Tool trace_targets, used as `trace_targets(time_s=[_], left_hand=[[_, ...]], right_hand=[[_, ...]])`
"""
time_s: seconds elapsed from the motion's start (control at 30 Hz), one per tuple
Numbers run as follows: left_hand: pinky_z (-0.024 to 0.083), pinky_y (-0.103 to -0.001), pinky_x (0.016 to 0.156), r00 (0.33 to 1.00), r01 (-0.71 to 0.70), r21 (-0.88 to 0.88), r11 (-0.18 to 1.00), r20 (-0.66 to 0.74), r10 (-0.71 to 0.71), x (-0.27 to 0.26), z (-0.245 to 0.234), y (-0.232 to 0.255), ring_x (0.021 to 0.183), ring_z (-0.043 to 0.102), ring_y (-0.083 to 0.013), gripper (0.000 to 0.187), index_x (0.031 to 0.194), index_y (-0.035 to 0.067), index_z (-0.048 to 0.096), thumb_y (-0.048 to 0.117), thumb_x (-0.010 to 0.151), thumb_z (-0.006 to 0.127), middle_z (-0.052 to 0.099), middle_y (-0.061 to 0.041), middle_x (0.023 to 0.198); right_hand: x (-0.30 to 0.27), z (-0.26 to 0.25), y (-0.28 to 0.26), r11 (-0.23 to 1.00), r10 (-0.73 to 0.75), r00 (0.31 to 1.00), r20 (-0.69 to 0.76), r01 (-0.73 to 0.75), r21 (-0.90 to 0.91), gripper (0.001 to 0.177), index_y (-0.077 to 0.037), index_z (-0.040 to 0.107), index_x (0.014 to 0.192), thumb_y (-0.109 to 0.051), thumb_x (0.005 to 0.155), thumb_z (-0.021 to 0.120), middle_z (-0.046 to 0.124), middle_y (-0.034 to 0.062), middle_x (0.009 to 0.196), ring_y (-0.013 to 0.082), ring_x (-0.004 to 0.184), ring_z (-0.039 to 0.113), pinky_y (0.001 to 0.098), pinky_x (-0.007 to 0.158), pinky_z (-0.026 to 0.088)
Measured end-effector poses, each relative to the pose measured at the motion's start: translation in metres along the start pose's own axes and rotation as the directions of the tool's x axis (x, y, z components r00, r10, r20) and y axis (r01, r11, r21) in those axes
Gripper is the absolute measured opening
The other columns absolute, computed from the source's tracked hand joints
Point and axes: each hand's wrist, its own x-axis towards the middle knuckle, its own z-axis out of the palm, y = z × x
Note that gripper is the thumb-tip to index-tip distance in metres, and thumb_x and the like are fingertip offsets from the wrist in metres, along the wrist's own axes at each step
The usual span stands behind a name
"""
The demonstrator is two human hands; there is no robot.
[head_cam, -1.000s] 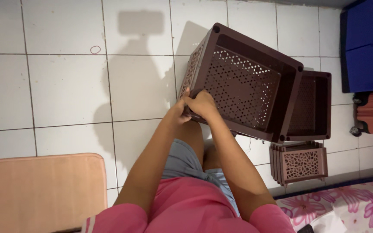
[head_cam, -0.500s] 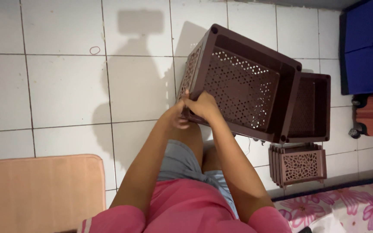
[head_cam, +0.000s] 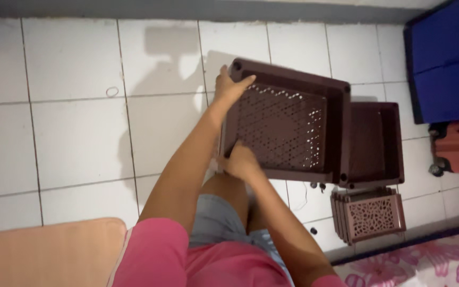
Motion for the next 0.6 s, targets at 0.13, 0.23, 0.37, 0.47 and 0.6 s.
trace_targets(time_s=[0.13,0.23,0.37,0.47,0.6], left_hand=[[0.049,-0.04,0.103,0.999,0.048,0.082,0.995,0.013,-0.049,0.035,-0.011,-0.006,0.127,0.053,-0.0428,0.095,0.142,-0.008,0.044,0.033,0.068,0.088,0.047,-0.033,0.141],[0.064,-0.037,0.071,0.969,0.248,0.004,0.969,0.019,-0.248,0.048,-0.015,-0.013,0.097,0.072,-0.034,0.072,0.123,-0.016,0.051,0.017,0.066,0.079,0.06,-0.034,0.121],[0.052,-0.034,0.055,0.986,0.13,0.133,0.983,0.089,-0.142,0.053,-0.021,-0.011,0.066,0.071,-0.027,0.027,0.077,-0.013,0.068,0.008,0.062,0.072,0.072,-0.023,0.079],[0.05,-0.037,0.05,0.986,0.122,0.122,0.985,0.1,-0.134,0.053,-0.025,-0.009,0.059,0.067,-0.0258,0.02,0.068,-0.011,0.064,0.006,0.059,0.071,0.067,-0.018,0.067],[0.049,-0.037,0.045,0.982,0.149,0.113,0.982,0.097,-0.16,0.052,-0.025,-0.008,0.054,0.066,-0.0247,0.023,0.072,-0.011,0.064,0.006,0.059,0.072,0.066,-0.018,0.068]], right_hand=[[0.01,0.008,0.0,0.999,0.025,0.998,0.055,-0.023,-0.037,0.088,0.022,0.044,0.126,-0.044,0.079,0.077,0.067,0.0374,0.104,0.0455,0.101,0.069,0.0438,0.09,0.055],[0.011,0.014,0.002,0.999,-0.026,0.997,0.066,0.027,-0.026,0.084,0.024,0.046,0.122,-0.042,0.079,0.075,0.071,0.0353,0.096,0.0432,0.098,0.072,0.0436,0.088,0.057],[0.011,0.012,0.003,0.995,-0.097,0.995,0.032,0.098,-0.035,0.082,0.024,0.049,0.117,-0.041,0.077,0.077,0.07,0.0353,0.093,0.0445,0.095,0.072,0.0442,0.087,0.057],[0.01,0.012,0.002,0.994,-0.107,0.994,0.013,0.107,-0.019,0.077,0.022,0.053,0.113,-0.04,0.075,0.078,0.07,0.0354,0.093,0.0445,0.094,0.072,0.0442,0.088,0.057],[0.008,0.012,0.001,0.994,-0.107,0.994,0.018,0.107,-0.02,0.077,0.022,0.052,0.113,-0.04,0.075,0.078,0.069,0.0359,0.093,0.0445,0.095,0.071,0.0443,0.088,0.056]])
